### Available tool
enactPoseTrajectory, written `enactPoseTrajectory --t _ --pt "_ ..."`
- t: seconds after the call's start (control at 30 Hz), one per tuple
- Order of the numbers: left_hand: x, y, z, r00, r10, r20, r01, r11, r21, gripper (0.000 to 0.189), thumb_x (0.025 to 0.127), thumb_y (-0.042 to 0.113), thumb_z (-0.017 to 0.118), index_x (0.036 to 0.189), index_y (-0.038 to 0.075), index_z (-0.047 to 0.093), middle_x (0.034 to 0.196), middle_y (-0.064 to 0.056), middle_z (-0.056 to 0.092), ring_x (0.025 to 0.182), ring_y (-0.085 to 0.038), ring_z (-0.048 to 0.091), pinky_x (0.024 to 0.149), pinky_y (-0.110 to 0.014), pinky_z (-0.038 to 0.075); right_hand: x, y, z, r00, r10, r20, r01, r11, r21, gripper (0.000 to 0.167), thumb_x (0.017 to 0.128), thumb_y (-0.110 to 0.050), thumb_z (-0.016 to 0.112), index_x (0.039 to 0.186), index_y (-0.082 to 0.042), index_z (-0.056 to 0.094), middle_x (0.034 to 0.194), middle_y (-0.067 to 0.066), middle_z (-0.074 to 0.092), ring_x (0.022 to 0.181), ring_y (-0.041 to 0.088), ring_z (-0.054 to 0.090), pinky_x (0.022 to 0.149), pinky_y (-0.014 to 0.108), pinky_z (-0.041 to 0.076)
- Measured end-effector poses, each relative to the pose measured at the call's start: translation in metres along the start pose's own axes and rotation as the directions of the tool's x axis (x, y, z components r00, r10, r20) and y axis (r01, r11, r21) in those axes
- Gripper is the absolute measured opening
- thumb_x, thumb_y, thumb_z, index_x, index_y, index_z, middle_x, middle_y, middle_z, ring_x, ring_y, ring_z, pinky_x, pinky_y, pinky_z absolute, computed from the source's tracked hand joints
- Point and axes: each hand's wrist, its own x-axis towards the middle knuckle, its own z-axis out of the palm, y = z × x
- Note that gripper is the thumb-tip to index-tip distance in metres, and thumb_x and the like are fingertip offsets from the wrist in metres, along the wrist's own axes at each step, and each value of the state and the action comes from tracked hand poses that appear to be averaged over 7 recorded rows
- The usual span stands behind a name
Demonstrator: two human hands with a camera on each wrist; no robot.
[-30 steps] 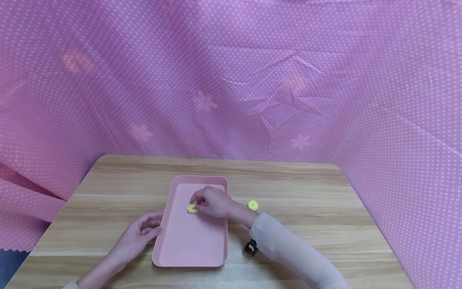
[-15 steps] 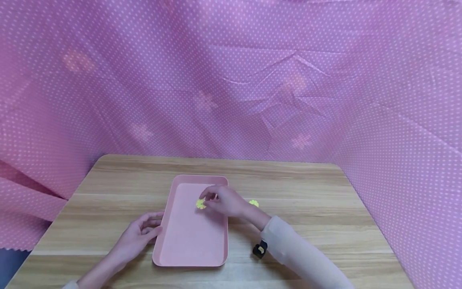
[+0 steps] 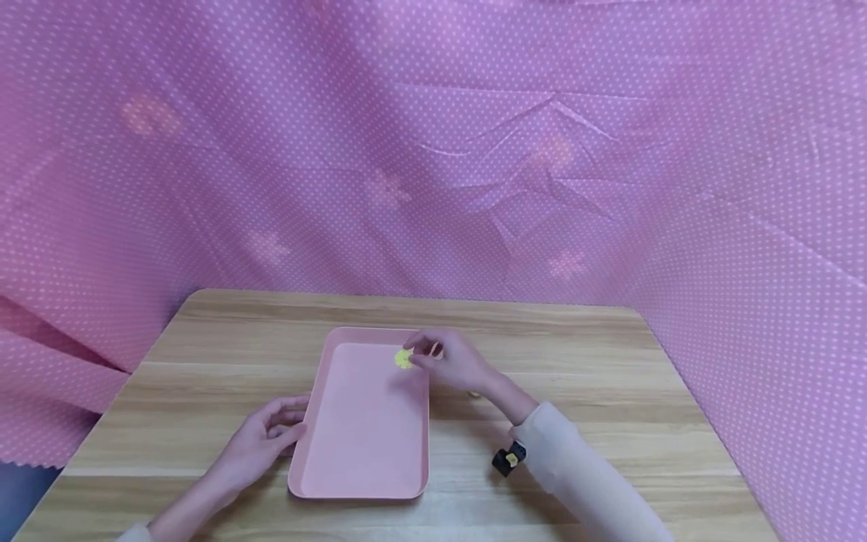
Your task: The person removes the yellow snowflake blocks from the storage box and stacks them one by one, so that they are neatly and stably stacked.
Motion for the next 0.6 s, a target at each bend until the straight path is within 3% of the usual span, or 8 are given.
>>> enactPoseTrajectory --t 0.2,0.6 --pt "0.001 -0.001 0.000 1.000 0.000 -0.004 0.000 1.000 -0.002 0.055 0.102 0.012 0.066 0.152 0.001 0.046 0.142 -0.028 0.062 0.106 -0.010 0.072 0.087 -0.024 0.064 -0.007 0.009 -0.016 0.998 0.030 -0.049 -0.028 0.999 0.038 0.018 0.097 -0.010 0.074 0.115 -0.006 0.076 0.100 0.009 0.078 0.089 0.013 0.068 0.081 0.028 0.060" --pt "0.002 -0.001 0.000 1.000 0.003 -0.006 -0.003 1.000 -0.009 0.053 0.103 0.010 0.065 0.152 0.000 0.047 0.141 -0.027 0.063 0.105 -0.008 0.072 0.087 -0.024 0.064 -0.036 0.028 -0.041 0.976 0.195 -0.096 -0.180 0.973 0.142 0.019 0.096 -0.013 0.075 0.114 -0.008 0.076 0.101 0.011 0.075 0.090 0.015 0.066 0.081 0.023 0.058"
